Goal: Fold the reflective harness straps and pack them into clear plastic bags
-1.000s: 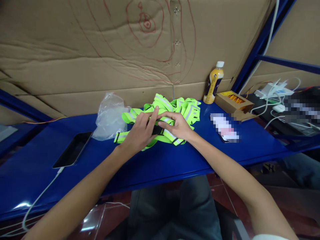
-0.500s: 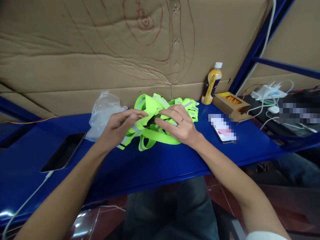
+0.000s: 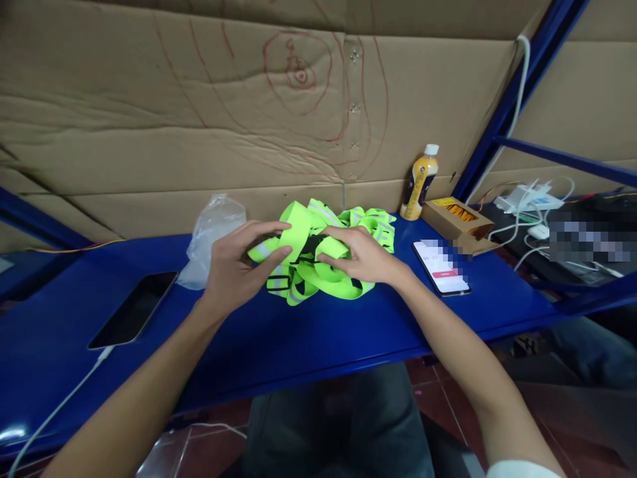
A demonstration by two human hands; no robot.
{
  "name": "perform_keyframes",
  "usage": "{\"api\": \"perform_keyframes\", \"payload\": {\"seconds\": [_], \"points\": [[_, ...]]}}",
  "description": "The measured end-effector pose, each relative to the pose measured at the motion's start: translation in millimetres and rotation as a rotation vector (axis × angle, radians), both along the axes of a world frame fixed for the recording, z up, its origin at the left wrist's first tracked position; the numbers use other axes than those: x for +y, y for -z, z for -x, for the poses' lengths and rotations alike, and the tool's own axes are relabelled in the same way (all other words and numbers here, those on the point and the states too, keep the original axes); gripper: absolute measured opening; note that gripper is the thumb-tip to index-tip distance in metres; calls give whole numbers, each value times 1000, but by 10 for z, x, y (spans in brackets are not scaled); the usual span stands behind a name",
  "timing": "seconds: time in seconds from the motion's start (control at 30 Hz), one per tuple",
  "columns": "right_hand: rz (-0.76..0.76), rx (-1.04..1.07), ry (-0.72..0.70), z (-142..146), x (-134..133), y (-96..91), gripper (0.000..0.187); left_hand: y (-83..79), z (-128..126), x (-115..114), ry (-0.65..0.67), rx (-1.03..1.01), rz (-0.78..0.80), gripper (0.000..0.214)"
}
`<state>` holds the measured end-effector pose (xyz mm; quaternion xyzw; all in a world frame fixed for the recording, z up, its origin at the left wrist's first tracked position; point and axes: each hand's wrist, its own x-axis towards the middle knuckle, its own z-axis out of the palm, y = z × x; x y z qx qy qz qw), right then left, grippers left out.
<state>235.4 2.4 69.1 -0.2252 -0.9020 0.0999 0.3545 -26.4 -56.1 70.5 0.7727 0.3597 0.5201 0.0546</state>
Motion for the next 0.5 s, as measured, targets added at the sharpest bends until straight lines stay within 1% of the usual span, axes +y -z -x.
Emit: {"api": "perform_keyframes", "payload": {"seconds": [0.1,0.17,0.2,0.27,0.33,0.37,0.43,0.5], "points": [[-130,-12,-18,-35,59,-97,15,-35,-5,38,-108,238,-134,25],[-220,30,-37,-44,85,-106,15,-77,0,73,-158,364,-193,27],[-269,64,-47,-41,96,-89,18,-98,2,86,-151,404,-201,28],[-386,141,-75,-16,112,-22,22,-133,3,96,-55,432,-134,28],[-513,207,-105,27,122,65,22,-157,2,87,60,397,-10,30],[-570,234,-114,49,124,105,22,-167,2,77,93,369,49,32],[-667,274,-125,84,122,164,24,-189,3,52,118,317,135,36],[-729,305,-122,96,115,188,27,-216,2,25,133,274,184,39]]}}
